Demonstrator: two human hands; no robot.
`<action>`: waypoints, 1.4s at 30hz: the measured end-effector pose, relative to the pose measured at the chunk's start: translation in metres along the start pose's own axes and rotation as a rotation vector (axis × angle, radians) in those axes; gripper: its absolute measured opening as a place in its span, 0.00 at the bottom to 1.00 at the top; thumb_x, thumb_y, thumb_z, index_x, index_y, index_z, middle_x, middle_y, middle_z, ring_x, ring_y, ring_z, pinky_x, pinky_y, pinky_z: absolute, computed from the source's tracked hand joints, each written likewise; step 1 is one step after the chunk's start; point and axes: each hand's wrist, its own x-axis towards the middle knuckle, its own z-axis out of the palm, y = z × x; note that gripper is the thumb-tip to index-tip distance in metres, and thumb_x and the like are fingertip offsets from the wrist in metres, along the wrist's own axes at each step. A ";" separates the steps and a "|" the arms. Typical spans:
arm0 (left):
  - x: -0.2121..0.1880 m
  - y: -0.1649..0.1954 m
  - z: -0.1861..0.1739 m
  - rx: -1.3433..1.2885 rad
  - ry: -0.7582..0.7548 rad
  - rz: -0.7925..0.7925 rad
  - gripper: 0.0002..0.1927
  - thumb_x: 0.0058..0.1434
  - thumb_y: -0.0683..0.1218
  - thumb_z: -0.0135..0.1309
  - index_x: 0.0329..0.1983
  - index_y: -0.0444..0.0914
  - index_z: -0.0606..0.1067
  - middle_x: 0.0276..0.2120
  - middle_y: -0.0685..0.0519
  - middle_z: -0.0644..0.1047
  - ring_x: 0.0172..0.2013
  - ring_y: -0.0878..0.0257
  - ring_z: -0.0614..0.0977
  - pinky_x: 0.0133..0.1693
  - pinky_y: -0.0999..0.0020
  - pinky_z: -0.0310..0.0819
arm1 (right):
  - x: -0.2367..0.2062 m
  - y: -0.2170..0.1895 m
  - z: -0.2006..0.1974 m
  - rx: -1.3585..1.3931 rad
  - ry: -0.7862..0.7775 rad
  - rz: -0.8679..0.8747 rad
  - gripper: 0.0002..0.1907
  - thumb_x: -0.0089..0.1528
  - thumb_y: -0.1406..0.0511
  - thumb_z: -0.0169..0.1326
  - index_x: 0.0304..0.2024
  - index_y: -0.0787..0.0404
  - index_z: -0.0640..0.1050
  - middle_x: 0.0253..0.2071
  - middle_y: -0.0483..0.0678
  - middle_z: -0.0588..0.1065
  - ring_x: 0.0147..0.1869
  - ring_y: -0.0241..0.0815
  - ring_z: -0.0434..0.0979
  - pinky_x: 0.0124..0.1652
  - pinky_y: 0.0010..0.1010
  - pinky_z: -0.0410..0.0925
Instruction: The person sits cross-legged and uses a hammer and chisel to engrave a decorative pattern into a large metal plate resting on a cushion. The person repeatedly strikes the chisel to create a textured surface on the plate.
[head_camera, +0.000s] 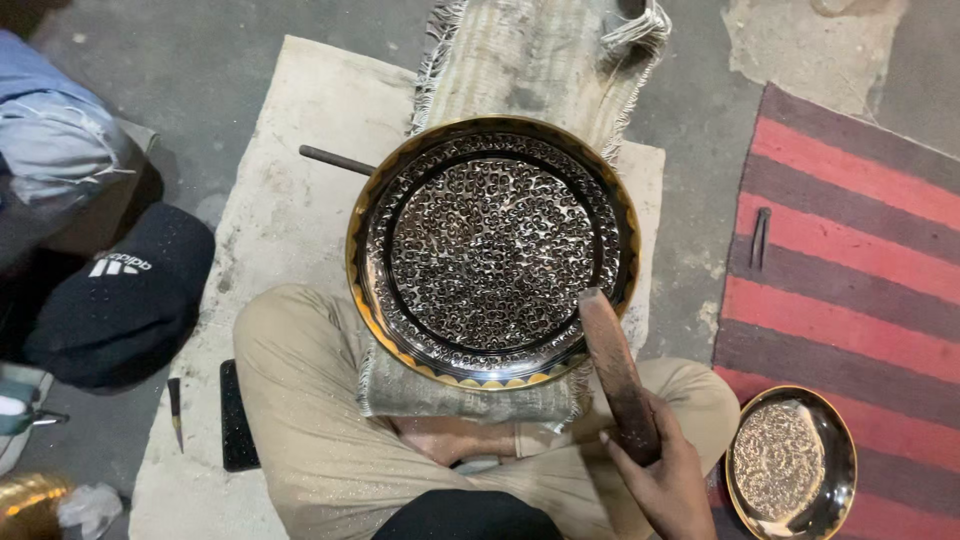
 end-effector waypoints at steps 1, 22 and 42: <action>0.002 -0.003 0.000 -0.001 -0.004 0.012 0.19 0.63 0.48 0.55 0.57 0.44 0.74 0.43 0.50 0.83 0.37 0.56 0.86 0.36 0.60 0.83 | 0.001 -0.003 0.001 -0.004 -0.007 -0.016 0.35 0.52 0.69 0.66 0.62 0.63 0.70 0.47 0.53 0.81 0.53 0.39 0.81 0.52 0.31 0.71; -0.012 0.000 -0.009 -0.001 -0.024 0.016 0.21 0.62 0.48 0.56 0.59 0.44 0.74 0.45 0.49 0.84 0.39 0.54 0.87 0.39 0.57 0.83 | 0.076 -0.076 0.023 -0.106 0.383 -0.331 0.27 0.55 0.69 0.67 0.54 0.66 0.72 0.44 0.56 0.75 0.47 0.46 0.76 0.46 0.37 0.71; -0.034 -0.120 0.093 -0.653 -0.075 -0.445 0.24 0.60 0.49 0.62 0.59 0.41 0.75 0.45 0.46 0.84 0.44 0.54 0.87 0.48 0.59 0.81 | 0.053 -0.054 -0.011 0.125 0.201 0.045 0.21 0.60 0.68 0.67 0.51 0.66 0.73 0.38 0.51 0.77 0.34 0.39 0.74 0.32 0.35 0.66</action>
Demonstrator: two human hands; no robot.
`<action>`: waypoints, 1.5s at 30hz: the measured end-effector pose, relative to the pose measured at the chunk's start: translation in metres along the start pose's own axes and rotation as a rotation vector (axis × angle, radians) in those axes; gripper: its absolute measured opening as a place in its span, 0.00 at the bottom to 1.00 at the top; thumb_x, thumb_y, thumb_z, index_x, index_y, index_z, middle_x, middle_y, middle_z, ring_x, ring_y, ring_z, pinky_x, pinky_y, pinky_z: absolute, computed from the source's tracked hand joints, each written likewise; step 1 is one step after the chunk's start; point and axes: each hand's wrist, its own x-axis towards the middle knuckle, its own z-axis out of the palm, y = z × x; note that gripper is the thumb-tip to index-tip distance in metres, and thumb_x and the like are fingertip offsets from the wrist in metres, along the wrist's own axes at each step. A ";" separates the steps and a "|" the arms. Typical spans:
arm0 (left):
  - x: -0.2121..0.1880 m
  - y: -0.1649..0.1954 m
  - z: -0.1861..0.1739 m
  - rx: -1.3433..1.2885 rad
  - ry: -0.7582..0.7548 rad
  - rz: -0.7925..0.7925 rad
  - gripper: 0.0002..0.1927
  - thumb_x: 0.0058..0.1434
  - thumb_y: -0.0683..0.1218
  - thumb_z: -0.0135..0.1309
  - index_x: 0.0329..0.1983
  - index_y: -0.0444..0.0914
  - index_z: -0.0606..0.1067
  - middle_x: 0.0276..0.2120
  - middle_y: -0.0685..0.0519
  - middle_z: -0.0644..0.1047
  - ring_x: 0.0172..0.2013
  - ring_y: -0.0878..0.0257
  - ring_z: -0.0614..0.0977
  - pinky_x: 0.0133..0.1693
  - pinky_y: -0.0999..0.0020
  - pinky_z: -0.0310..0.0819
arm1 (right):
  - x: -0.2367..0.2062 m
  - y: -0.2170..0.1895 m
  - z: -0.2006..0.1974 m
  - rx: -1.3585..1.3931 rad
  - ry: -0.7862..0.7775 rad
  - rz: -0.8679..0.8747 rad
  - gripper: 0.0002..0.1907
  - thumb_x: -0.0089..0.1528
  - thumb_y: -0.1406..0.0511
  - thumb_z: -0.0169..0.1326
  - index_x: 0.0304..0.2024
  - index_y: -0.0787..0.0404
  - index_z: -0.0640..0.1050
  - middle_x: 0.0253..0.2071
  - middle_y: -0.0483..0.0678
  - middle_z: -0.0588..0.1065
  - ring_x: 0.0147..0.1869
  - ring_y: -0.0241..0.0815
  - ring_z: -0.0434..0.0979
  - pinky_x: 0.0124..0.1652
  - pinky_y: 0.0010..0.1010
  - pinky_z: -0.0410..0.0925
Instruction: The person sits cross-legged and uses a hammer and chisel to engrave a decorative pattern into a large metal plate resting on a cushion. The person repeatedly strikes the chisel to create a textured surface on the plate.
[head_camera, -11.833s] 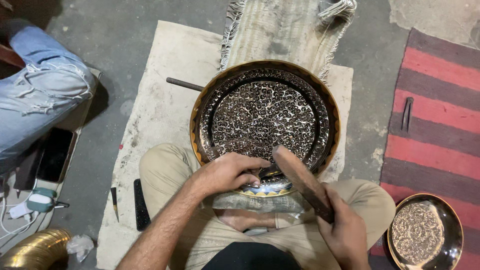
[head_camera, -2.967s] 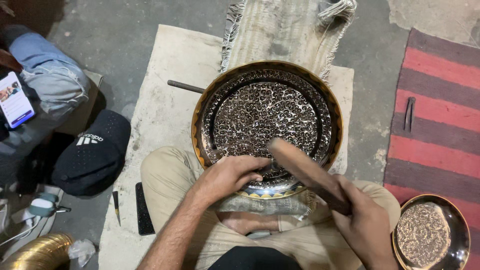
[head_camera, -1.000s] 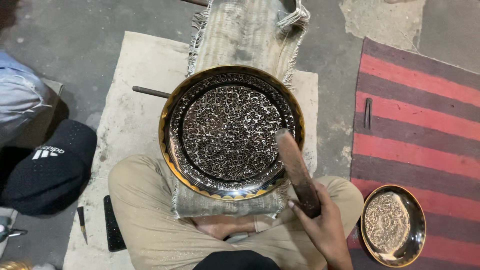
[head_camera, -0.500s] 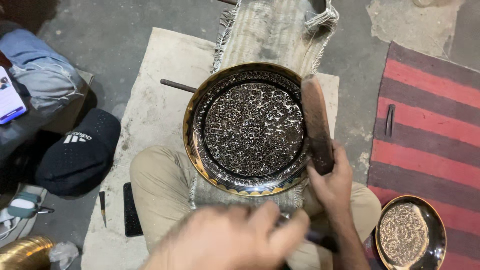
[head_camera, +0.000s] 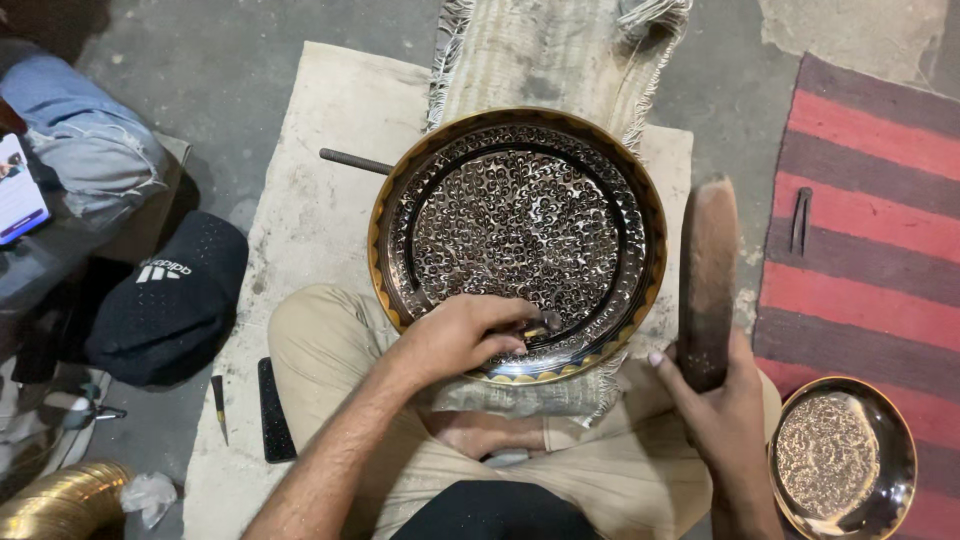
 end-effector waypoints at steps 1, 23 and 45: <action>0.001 -0.003 0.000 -0.005 -0.031 -0.005 0.24 0.61 0.49 0.61 0.60 0.41 0.75 0.45 0.47 0.84 0.44 0.54 0.87 0.48 0.60 0.81 | -0.007 0.006 -0.002 0.002 -0.020 -0.054 0.19 0.59 0.68 0.66 0.49 0.65 0.73 0.38 0.50 0.78 0.38 0.37 0.76 0.37 0.31 0.68; 0.001 -0.012 0.002 0.064 -0.065 0.012 0.26 0.63 0.53 0.59 0.63 0.41 0.72 0.43 0.44 0.83 0.44 0.51 0.86 0.48 0.56 0.80 | -0.011 0.013 -0.016 -0.080 -0.120 0.002 0.55 0.59 0.71 0.69 0.84 0.61 0.54 0.33 0.53 0.74 0.20 0.44 0.68 0.17 0.34 0.61; -0.001 -0.009 0.002 0.058 -0.044 -0.003 0.23 0.63 0.52 0.59 0.60 0.41 0.75 0.45 0.44 0.83 0.44 0.51 0.86 0.49 0.57 0.80 | 0.005 0.008 -0.014 -0.416 -0.251 -0.385 0.36 0.48 0.73 0.66 0.60 0.61 0.72 0.42 0.57 0.80 0.45 0.49 0.81 0.45 0.36 0.72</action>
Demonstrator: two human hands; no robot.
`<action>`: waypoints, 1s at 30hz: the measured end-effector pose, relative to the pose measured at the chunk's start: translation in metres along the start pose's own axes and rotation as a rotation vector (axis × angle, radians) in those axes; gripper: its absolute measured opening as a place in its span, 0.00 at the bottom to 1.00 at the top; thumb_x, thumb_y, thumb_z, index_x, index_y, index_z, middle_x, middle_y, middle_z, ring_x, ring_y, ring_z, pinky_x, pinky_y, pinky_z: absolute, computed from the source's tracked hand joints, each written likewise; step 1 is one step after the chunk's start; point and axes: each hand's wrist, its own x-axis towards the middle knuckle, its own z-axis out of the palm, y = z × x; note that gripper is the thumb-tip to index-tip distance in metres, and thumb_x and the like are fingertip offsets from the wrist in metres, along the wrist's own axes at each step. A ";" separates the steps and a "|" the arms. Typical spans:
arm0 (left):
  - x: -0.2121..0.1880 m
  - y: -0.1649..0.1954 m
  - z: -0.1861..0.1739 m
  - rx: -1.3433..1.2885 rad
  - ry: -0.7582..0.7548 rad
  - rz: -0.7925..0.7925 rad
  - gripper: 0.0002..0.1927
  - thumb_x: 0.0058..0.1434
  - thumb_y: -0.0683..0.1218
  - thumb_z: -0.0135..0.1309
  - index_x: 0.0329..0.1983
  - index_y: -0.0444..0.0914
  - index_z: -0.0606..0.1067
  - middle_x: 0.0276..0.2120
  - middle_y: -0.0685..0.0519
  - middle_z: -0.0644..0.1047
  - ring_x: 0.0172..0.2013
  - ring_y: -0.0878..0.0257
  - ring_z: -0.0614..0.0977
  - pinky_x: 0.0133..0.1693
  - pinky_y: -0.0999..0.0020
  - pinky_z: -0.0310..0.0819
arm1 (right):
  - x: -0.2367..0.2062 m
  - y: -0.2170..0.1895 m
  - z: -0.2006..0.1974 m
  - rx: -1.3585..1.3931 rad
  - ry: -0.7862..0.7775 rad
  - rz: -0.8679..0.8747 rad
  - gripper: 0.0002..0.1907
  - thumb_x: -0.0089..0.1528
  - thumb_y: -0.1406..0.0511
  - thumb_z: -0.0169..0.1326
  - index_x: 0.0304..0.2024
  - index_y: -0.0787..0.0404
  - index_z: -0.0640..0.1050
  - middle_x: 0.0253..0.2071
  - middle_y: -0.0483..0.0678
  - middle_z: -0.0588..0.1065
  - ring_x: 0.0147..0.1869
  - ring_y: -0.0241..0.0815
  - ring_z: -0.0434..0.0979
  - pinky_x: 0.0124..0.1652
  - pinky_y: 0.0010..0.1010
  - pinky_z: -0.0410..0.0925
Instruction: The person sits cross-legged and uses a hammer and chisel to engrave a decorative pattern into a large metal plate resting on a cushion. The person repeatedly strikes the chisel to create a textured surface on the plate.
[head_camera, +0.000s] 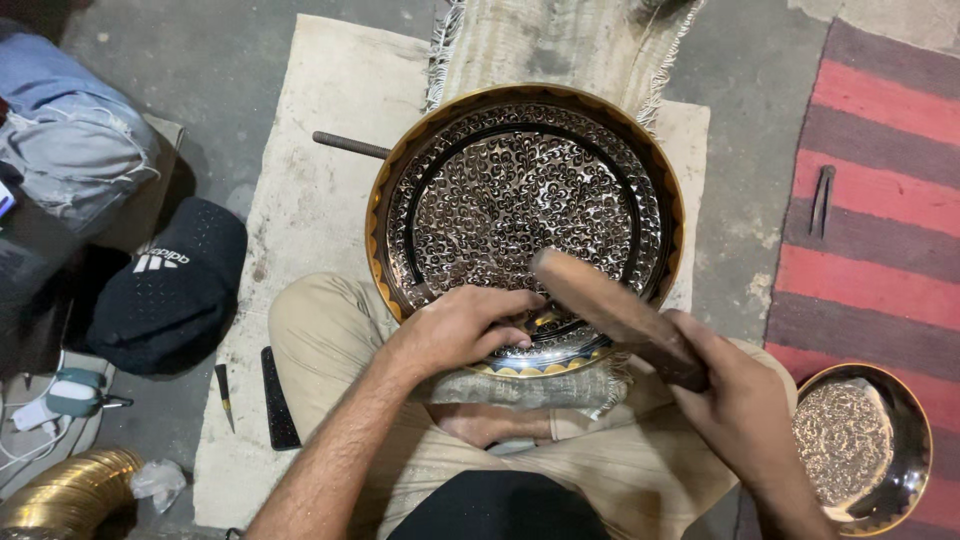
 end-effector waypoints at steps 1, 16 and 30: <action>0.000 0.000 0.000 0.001 -0.005 -0.018 0.24 0.63 0.52 0.59 0.61 0.42 0.75 0.45 0.45 0.83 0.44 0.52 0.86 0.49 0.57 0.80 | 0.000 0.001 0.001 0.188 0.046 0.103 0.32 0.52 0.72 0.66 0.59 0.62 0.72 0.41 0.58 0.79 0.45 0.49 0.80 0.45 0.35 0.72; -0.001 0.003 -0.002 -0.019 0.000 -0.050 0.26 0.62 0.54 0.58 0.62 0.43 0.74 0.46 0.45 0.83 0.45 0.52 0.86 0.49 0.58 0.81 | -0.005 -0.007 0.000 0.245 0.069 0.206 0.32 0.54 0.70 0.65 0.61 0.60 0.71 0.42 0.58 0.79 0.45 0.49 0.81 0.44 0.34 0.73; -0.010 0.015 0.001 -0.065 0.126 -0.145 0.26 0.61 0.51 0.61 0.61 0.39 0.73 0.46 0.46 0.83 0.45 0.55 0.86 0.49 0.60 0.81 | -0.009 -0.016 -0.010 -0.059 -0.031 0.162 0.39 0.51 0.63 0.66 0.65 0.56 0.68 0.46 0.59 0.80 0.48 0.56 0.83 0.45 0.38 0.73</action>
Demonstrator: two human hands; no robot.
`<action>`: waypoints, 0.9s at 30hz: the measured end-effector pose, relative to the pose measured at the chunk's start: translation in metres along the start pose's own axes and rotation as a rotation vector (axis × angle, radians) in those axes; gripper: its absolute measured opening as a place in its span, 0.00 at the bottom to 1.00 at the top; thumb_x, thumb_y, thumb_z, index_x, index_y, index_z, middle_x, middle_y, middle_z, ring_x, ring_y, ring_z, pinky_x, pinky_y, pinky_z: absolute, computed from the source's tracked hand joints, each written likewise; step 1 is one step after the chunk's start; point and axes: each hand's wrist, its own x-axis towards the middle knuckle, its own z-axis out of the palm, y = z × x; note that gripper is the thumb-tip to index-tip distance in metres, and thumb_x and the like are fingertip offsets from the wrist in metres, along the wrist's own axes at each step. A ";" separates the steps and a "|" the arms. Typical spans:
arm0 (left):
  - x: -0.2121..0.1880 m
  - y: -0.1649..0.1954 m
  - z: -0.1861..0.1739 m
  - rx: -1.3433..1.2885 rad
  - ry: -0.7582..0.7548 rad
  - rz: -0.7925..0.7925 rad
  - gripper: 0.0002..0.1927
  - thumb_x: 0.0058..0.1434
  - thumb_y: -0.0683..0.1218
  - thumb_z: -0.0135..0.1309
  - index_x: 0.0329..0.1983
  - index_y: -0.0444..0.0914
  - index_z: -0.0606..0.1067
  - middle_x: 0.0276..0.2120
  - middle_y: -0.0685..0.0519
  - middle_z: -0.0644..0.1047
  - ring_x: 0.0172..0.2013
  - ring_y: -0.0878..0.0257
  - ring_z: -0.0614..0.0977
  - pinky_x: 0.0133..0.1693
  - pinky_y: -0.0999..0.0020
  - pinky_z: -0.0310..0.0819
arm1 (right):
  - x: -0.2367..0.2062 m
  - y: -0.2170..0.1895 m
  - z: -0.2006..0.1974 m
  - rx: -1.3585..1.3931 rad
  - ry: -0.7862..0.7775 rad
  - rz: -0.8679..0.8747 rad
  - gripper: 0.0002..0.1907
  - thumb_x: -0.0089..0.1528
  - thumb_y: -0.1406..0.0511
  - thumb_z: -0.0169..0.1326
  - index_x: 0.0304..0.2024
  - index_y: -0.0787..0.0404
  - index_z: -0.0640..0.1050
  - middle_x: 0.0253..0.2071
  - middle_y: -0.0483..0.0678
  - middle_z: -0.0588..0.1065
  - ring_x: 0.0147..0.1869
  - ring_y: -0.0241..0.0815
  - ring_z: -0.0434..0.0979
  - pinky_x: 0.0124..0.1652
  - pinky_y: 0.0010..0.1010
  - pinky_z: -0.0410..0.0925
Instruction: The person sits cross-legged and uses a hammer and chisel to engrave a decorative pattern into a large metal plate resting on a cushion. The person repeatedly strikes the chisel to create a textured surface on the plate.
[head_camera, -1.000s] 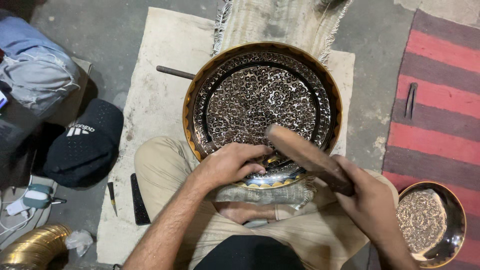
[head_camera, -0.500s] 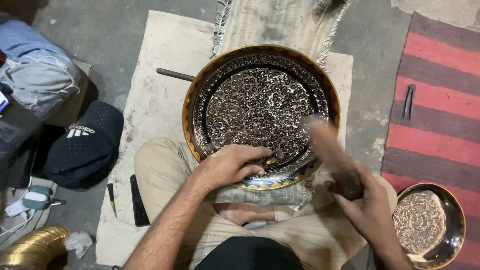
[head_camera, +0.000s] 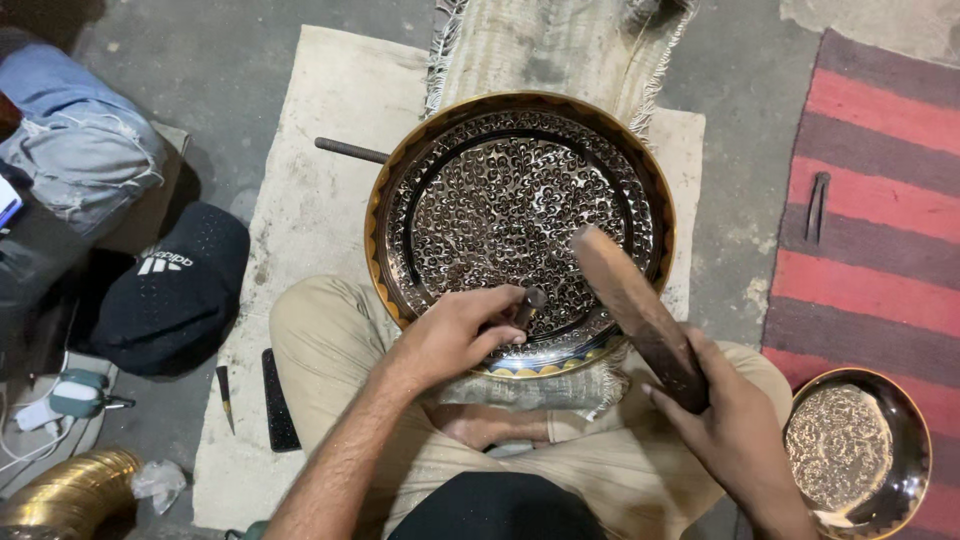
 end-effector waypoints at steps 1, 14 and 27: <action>-0.001 0.000 0.001 0.015 -0.005 -0.009 0.26 0.61 0.51 0.61 0.61 0.40 0.73 0.46 0.46 0.83 0.46 0.55 0.86 0.49 0.60 0.81 | 0.002 -0.002 0.002 -0.003 -0.006 -0.015 0.39 0.52 0.63 0.65 0.66 0.54 0.68 0.45 0.58 0.80 0.47 0.55 0.84 0.45 0.38 0.73; 0.000 0.000 0.002 0.034 0.027 0.038 0.24 0.61 0.50 0.61 0.60 0.40 0.75 0.50 0.46 0.82 0.48 0.54 0.86 0.51 0.59 0.80 | 0.031 -0.006 0.004 0.505 0.022 0.000 0.26 0.58 0.61 0.68 0.52 0.64 0.70 0.35 0.54 0.76 0.38 0.50 0.78 0.37 0.37 0.72; -0.001 -0.003 0.003 0.047 0.057 0.128 0.23 0.62 0.50 0.61 0.59 0.38 0.75 0.51 0.45 0.82 0.49 0.51 0.85 0.51 0.57 0.80 | 0.040 -0.014 -0.004 0.224 -0.029 -0.042 0.32 0.55 0.64 0.66 0.62 0.51 0.71 0.43 0.57 0.79 0.45 0.55 0.82 0.44 0.40 0.74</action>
